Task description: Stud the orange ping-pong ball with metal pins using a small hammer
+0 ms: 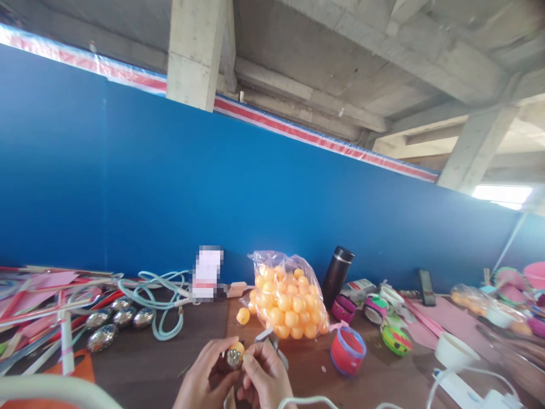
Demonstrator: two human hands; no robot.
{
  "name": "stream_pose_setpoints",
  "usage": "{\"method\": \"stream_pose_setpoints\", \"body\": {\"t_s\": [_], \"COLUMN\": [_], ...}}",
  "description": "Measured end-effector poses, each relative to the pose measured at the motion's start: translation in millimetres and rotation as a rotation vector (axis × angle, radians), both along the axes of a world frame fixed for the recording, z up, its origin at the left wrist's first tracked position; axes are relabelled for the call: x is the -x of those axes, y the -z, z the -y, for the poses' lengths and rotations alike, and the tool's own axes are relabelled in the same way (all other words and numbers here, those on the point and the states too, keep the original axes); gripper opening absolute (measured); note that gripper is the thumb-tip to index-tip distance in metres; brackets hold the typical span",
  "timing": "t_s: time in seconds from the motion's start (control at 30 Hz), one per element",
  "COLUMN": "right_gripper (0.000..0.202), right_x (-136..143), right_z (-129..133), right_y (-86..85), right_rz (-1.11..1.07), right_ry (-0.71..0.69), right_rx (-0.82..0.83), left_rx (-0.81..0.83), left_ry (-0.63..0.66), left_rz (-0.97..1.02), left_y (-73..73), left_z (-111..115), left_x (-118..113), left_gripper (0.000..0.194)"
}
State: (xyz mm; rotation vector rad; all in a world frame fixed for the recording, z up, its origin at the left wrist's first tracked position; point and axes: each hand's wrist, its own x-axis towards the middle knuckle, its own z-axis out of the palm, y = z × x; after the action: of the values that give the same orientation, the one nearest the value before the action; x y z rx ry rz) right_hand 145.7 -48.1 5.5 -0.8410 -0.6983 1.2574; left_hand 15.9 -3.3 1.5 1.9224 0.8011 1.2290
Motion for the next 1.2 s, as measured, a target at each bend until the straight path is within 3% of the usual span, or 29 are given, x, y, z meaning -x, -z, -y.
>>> {"method": "stream_pose_setpoints", "body": {"t_s": [0.43,0.8,1.03,1.2], "right_gripper": [0.045,0.042,0.040,0.039], "right_x": [-5.8,-8.5,-10.4,-3.8], "right_z": [-2.3,-3.6,-13.4,-9.9], "right_y": [5.4,11.3,30.2,16.9], "right_rz": [0.331,0.432,0.148,0.008], "right_ry": [0.084,0.134,0.039,0.014], "right_rx": [0.031,-0.031,-0.051,-0.049], "left_rx": [-0.067,-0.072,-0.085,-0.079], "left_ry": [-0.027,0.016,0.028,0.023], "left_rz": [0.077,0.038,0.035,0.056], "left_y": [-5.0,-3.4,-2.7,-5.4], "left_z": [0.5,-1.1,-1.0,-0.2], "left_x": [-1.6,-2.9,-2.1,-1.9], "left_gripper": [0.031,0.038,0.036,0.035]}}
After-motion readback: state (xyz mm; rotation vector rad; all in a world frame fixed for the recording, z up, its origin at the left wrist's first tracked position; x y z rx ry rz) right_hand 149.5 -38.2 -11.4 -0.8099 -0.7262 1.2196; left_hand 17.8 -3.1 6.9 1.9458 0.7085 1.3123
